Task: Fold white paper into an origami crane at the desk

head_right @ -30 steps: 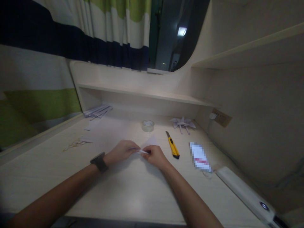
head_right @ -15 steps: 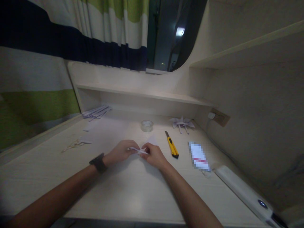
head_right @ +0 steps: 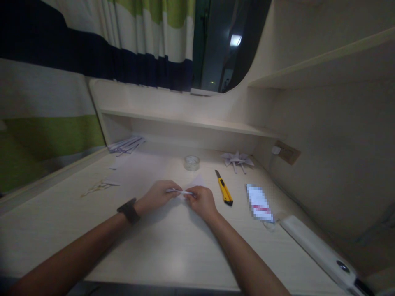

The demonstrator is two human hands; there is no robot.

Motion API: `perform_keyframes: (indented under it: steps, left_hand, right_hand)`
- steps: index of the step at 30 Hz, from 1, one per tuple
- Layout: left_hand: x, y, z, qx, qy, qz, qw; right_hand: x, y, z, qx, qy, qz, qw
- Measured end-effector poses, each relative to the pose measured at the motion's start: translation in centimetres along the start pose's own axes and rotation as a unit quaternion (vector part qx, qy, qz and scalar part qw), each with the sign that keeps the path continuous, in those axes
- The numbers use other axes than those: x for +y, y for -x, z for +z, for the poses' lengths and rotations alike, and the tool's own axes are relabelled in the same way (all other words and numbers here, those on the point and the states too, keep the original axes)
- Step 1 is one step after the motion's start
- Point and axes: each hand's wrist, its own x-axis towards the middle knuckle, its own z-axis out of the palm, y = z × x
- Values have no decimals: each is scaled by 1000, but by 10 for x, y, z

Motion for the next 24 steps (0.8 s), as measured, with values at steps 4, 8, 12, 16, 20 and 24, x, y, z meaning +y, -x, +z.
perform_keyframes:
  steps: [4,8,12,16,20,24]
  left_hand:
    - [-1,-1,-2,-5,-10,-15,1000]
    - [0,0,-1,-22,-33,-8,999]
    - [0,2,0,-42,-71,19,996]
    - [-7,2,-5,-1,-67,-5,998]
    - [-9,1,-9,14,-115,2,993]
    - [-1,3,-4,4,-161,52,986]
  right_hand:
    - [2,0,0,7,14,-26,1000]
    - [3,0,1,-9,31,-43,999]
    - [3,-1,0,-34,49,-59,996]
    - [6,-3,-5,8,24,-24,999]
    - [9,-5,-7,51,-18,15,998]
    - [4,-3,-2,47,-52,-13,997]
